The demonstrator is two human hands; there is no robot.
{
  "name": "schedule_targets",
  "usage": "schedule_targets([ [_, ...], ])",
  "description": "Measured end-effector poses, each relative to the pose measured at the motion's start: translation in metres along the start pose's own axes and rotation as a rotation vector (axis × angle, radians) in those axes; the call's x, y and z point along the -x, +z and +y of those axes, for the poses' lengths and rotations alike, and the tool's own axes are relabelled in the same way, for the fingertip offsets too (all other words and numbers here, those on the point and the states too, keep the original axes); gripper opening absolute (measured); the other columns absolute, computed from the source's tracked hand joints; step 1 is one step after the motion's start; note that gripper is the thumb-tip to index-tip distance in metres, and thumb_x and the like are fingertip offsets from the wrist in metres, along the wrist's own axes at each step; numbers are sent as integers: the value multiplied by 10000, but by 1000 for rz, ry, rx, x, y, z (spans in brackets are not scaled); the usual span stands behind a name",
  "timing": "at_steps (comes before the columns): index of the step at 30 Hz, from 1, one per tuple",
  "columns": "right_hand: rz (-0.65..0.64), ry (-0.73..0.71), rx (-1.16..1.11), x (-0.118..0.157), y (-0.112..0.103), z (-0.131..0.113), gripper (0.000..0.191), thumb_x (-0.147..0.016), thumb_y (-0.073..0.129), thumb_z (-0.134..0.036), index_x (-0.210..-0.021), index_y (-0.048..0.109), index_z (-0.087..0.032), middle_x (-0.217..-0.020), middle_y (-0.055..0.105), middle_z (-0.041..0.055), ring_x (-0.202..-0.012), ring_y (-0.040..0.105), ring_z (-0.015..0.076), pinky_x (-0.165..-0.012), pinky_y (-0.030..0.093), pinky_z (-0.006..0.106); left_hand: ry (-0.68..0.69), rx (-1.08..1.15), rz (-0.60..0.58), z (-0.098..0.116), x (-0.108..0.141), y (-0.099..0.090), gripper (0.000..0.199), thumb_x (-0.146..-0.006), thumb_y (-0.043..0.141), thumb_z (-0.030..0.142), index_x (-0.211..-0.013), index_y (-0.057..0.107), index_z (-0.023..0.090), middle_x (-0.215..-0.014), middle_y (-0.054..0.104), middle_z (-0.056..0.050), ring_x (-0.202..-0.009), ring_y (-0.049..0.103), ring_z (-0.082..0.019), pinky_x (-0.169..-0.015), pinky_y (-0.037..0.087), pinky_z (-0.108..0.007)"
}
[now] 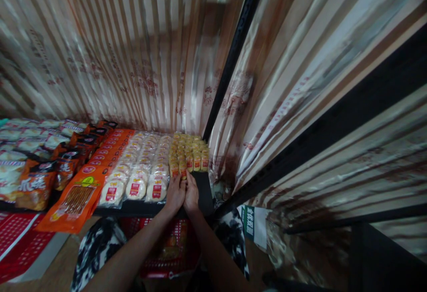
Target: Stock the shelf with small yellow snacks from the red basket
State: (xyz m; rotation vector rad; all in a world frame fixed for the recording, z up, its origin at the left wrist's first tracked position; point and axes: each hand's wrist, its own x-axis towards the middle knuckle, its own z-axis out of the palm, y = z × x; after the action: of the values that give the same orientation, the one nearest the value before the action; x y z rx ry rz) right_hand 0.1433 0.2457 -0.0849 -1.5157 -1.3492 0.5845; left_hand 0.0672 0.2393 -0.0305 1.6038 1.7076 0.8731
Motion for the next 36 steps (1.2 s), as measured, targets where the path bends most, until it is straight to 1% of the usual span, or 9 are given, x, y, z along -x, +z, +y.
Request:
schedule_targets([
  [3,0,-12,12,2,0,0,520,-815,368,-139,-1308,485,-257,-1192,515,75,-1003,571,154,-902,461,289,2,-23,-2,-1,-1,1,423,-840,367,200,-1212,536,95,-1207,547,-151,-1135,506,-210,-1023,352,-344],
  [6,9,-3,53,4,-1,0,516,-811,390,-140,-1300,493,-268,-1141,492,67,-917,585,139,-873,472,281,36,-20,13,-2,-2,1,423,-842,355,206,-1210,537,103,-1195,535,-141,-1111,519,-198,-1006,373,-331],
  [10,1,-11,96,4,0,2,535,-801,393,-120,-1297,492,-295,-1091,486,47,-913,571,138,-863,475,278,90,11,26,-2,-1,3,425,-849,342,219,-1213,532,109,-1228,506,-133,-1135,507,-192,-1029,361,-339],
  [15,-3,-18,120,5,2,3,546,-801,401,-120,-1302,479,-320,-1043,472,29,-865,570,128,-823,489,264,130,10,24,-3,-1,3,429,-835,349,201,-1211,530,99,-1260,488,-140,-1167,486,-202,-1048,351,-354],
  [19,-1,-25,130,6,1,2,522,-814,416,-150,-1303,477,-323,-1064,446,29,-890,566,130,-835,485,263,182,-11,56,-5,-2,3,420,-827,346,180,-1190,547,114,-1230,524,-125,-1164,483,-204,-1056,346,-372],
  [22,-27,-15,153,5,0,0,539,-803,407,-126,-1303,479,-315,-1037,458,27,-878,570,130,-830,485,259,202,-23,58,-7,-2,4,411,-822,357,178,-1175,557,108,-1230,532,-127,-1176,473,-210,-1061,342,-382],
  [27,-52,-28,157,5,-2,-4,536,-805,399,-125,-1309,477,-290,-1047,480,36,-885,578,138,-820,487,257,201,-28,60,-6,-1,5,399,-824,354,169,-1153,570,98,-1238,527,-136,-1171,481,-213,-1054,356,-388],
  [32,-48,-18,140,4,-1,0,505,-821,383,-144,-1295,493,-279,-1045,491,42,-890,579,142,-808,494,256,208,-33,74,-6,0,6,399,-824,358,167,-1150,574,90,-1223,538,-136,-1174,477,-211,-1066,341,-379],
  [36,-56,-19,108,4,0,1,510,-819,374,-132,-1289,498,-286,-1064,491,34,-916,577,135,-852,480,256,198,-20,71,-8,-1,8,392,-810,376,156,-1144,576,117,-1230,532,-117,-1176,477,-207,-1062,348,-380],
])
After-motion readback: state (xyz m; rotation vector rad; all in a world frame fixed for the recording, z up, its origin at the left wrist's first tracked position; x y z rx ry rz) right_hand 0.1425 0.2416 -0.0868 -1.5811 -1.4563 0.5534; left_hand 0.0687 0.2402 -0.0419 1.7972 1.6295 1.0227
